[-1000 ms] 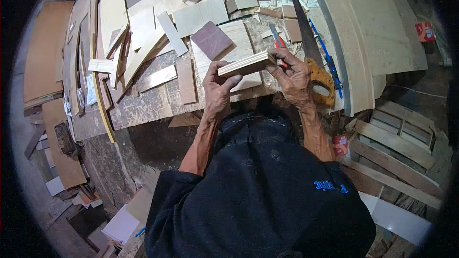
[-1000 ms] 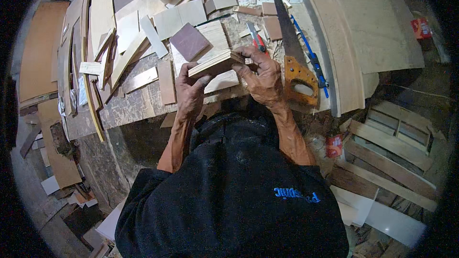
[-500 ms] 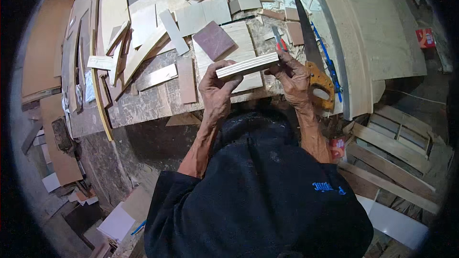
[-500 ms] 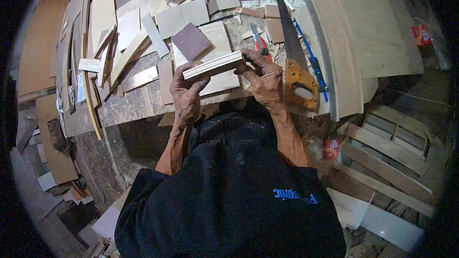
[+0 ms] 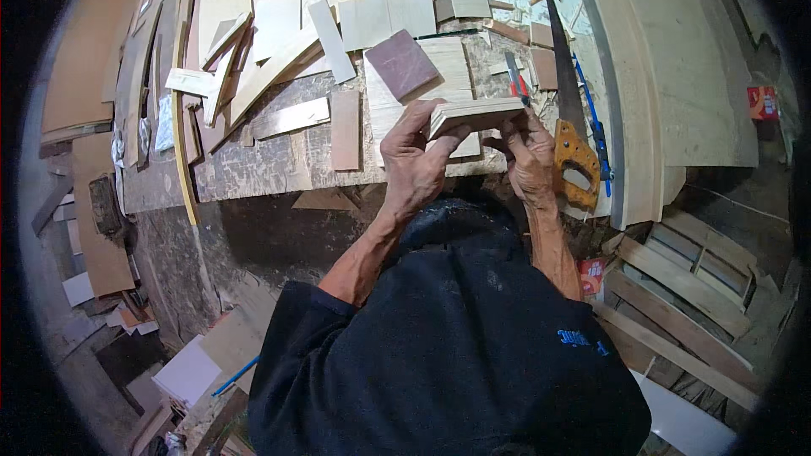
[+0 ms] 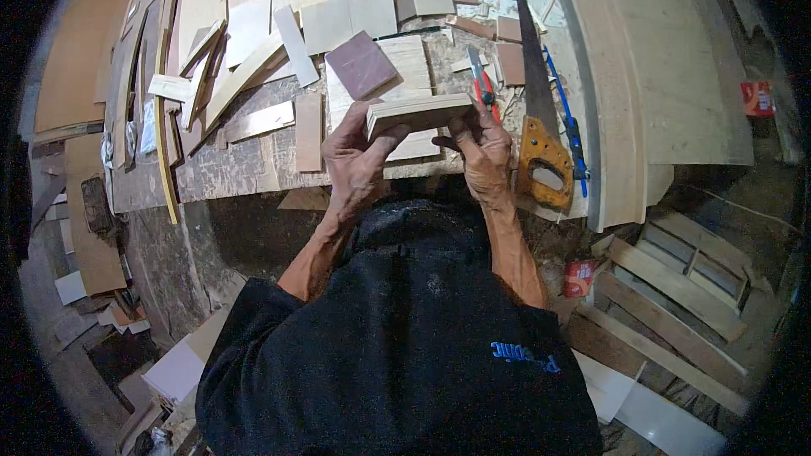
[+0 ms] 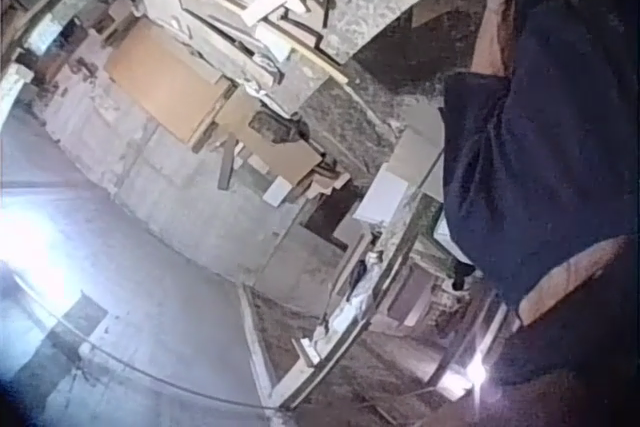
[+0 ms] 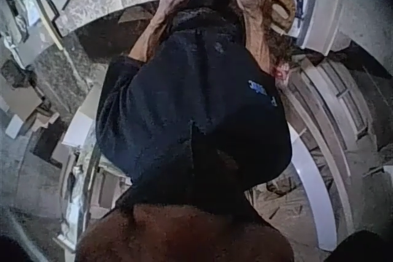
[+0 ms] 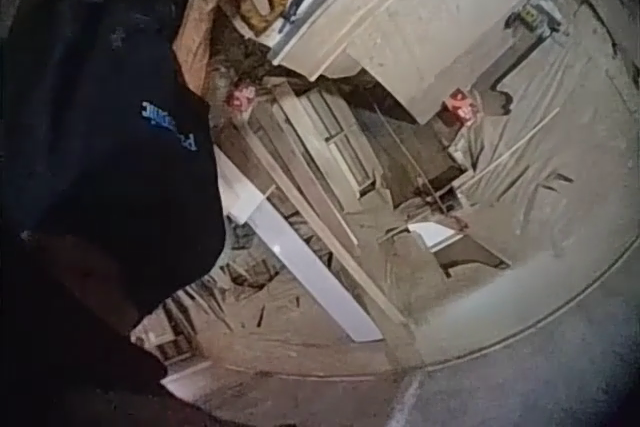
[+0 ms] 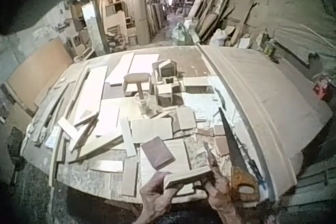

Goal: The person saws a piece of wood with a handsaw, holds and fits small wooden blocks together, marks a piece with a pencil, and trims the wood with a utility knife.

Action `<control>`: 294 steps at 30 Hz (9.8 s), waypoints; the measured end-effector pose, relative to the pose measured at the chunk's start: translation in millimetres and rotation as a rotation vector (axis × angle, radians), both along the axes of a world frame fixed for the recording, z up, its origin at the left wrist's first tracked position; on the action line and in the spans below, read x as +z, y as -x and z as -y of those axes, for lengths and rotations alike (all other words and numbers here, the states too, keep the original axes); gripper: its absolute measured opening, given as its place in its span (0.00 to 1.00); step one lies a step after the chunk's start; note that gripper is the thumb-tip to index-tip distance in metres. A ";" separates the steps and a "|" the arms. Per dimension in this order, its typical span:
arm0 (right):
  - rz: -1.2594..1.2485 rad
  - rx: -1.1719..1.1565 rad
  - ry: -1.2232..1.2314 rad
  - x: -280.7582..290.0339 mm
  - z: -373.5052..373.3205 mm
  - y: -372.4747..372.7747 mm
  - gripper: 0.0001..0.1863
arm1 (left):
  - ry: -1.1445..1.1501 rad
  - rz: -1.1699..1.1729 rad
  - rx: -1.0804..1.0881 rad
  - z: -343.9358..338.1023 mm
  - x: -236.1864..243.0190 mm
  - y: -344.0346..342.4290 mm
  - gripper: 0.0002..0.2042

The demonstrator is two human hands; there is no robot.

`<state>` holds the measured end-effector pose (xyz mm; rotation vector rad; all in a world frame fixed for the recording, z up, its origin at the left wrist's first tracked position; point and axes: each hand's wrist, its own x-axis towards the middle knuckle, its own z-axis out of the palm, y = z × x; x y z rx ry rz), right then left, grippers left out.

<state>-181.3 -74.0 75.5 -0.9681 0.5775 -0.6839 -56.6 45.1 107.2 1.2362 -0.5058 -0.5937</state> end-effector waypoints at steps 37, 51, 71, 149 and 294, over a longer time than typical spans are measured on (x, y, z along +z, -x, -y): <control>-0.642 -0.256 0.609 15.6 -25.8 -13.9 0.23 | 0.141 0.132 0.304 20.5 -14.4 4.2 0.20; -0.254 -0.163 0.244 24.4 -18.7 -20.2 0.18 | 0.057 -0.329 0.182 11.1 -23.7 -5.2 0.25; -0.510 0.152 0.646 63.5 -7.8 -7.2 0.11 | -0.347 0.112 -0.616 -4.3 20.2 -35.2 0.12; -0.719 -0.016 1.254 -21.2 120.5 -52.7 0.15 | -0.548 1.156 -0.172 12.8 -67.7 -24.9 0.16; -0.333 -0.120 0.586 -59.8 8.2 2.0 0.09 | -0.461 1.183 -0.259 2.0 -66.4 -20.0 0.22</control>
